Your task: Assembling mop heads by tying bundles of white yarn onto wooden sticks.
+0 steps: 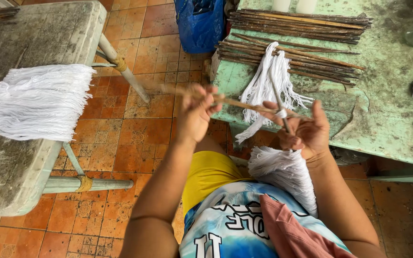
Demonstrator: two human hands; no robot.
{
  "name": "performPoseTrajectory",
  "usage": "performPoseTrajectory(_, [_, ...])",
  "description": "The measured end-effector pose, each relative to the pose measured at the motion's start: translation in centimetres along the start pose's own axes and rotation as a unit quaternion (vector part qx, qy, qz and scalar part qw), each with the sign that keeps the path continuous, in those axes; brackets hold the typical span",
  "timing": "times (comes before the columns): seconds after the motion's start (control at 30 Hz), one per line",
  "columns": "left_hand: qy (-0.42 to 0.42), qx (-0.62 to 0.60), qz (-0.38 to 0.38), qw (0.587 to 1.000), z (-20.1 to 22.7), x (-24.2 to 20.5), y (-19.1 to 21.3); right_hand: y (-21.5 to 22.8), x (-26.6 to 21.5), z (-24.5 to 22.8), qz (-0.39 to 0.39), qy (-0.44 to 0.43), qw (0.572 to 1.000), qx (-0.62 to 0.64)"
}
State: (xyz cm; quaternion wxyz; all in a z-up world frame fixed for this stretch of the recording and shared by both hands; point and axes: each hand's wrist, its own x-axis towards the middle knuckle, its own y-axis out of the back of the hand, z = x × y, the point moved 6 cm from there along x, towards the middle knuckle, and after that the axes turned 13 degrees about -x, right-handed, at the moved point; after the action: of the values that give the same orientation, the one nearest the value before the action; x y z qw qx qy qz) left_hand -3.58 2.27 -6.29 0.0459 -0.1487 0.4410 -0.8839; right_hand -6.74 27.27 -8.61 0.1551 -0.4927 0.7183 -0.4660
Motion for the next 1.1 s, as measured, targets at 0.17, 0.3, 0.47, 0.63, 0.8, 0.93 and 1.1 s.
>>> performPoseTrajectory(0.17, [-0.007,0.032,0.020,0.999,-7.9,-4.3,-1.6,-0.1,1.8,2.9,0.129,0.016,0.978,-0.162])
performPoseTrajectory(0.3, [0.038,0.136,0.041,0.989,-6.5,-5.8,-3.2,2.9,1.3,2.6,0.241,-0.015,0.942,-0.232])
performPoseTrajectory(0.47, [-0.109,0.686,-0.118,0.709,3.4,-6.5,-9.5,0.4,1.1,0.1,0.199,0.004,0.948,-0.248])
performPoseTrajectory(0.63, [-0.093,0.795,-0.186,0.570,0.9,-5.8,-5.1,-2.2,2.2,3.3,0.175,-0.031,0.957,-0.230])
performPoseTrajectory(0.8, [0.023,0.597,0.070,0.799,4.9,-2.2,2.5,-1.5,2.0,4.1,0.172,-0.013,0.954,-0.245])
performPoseTrajectory(0.93, [0.018,0.395,0.133,0.909,2.3,-2.8,2.4,-2.5,2.9,5.2,0.174,-0.028,0.944,-0.278])
performPoseTrajectory(1.1, [0.112,0.158,0.077,0.978,-1.3,-4.5,-0.3,-1.5,2.9,6.7,0.204,-0.043,0.922,-0.326])
